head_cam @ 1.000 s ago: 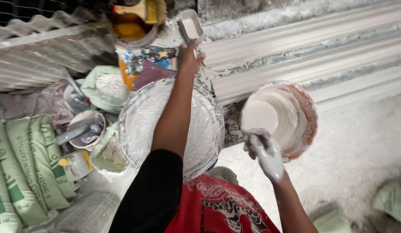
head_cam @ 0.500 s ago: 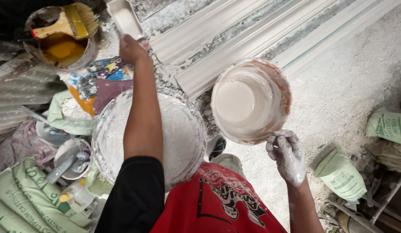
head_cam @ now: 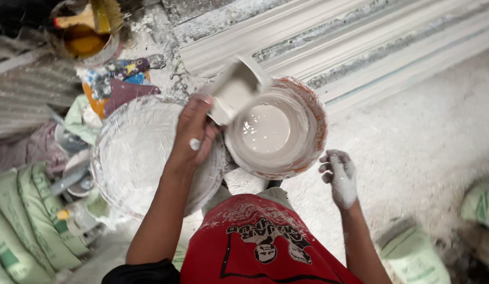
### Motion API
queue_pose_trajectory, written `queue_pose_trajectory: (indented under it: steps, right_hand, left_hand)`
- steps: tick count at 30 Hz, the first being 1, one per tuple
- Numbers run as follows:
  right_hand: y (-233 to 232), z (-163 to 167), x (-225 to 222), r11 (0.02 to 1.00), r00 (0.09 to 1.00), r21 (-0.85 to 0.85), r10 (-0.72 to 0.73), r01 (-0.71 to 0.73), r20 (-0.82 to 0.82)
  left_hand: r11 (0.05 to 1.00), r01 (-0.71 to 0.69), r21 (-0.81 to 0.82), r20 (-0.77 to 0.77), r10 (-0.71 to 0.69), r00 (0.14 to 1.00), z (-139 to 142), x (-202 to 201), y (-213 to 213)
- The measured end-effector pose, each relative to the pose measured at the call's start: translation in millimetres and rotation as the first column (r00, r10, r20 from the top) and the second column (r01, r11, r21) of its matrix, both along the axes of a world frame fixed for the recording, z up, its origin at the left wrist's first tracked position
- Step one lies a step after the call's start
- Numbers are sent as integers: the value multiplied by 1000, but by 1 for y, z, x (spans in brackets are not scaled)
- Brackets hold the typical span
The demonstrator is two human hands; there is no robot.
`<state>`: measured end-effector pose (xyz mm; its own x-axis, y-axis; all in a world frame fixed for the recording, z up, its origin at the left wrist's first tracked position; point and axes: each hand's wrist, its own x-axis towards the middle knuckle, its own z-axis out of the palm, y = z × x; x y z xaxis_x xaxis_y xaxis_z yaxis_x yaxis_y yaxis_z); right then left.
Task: The person mixes water and fiberglass strands in a basin, then scoops gypsum casting slurry and spreads it by hand over the surface of a large round plaster mold. They repeatedly coat the mold surface and also apply slurry to hanging decorative plaster panels.
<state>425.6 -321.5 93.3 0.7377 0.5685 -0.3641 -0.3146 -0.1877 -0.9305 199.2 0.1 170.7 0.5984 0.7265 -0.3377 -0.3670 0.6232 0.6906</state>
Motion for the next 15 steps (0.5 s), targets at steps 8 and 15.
queue_pose_trajectory:
  steps: [8, 15]
  right_hand:
    - [-8, -33, 70, 857, 855, 42, 516, -514, -56]
    - [-1, -46, 70, 802, 787, 69, 596, -593, -158]
  left_hand:
    - [825, 410, 389, -651, -69, 756, -6, 82, -112]
    - [454, 702, 549, -830, 395, 394, -44, 117, -145]
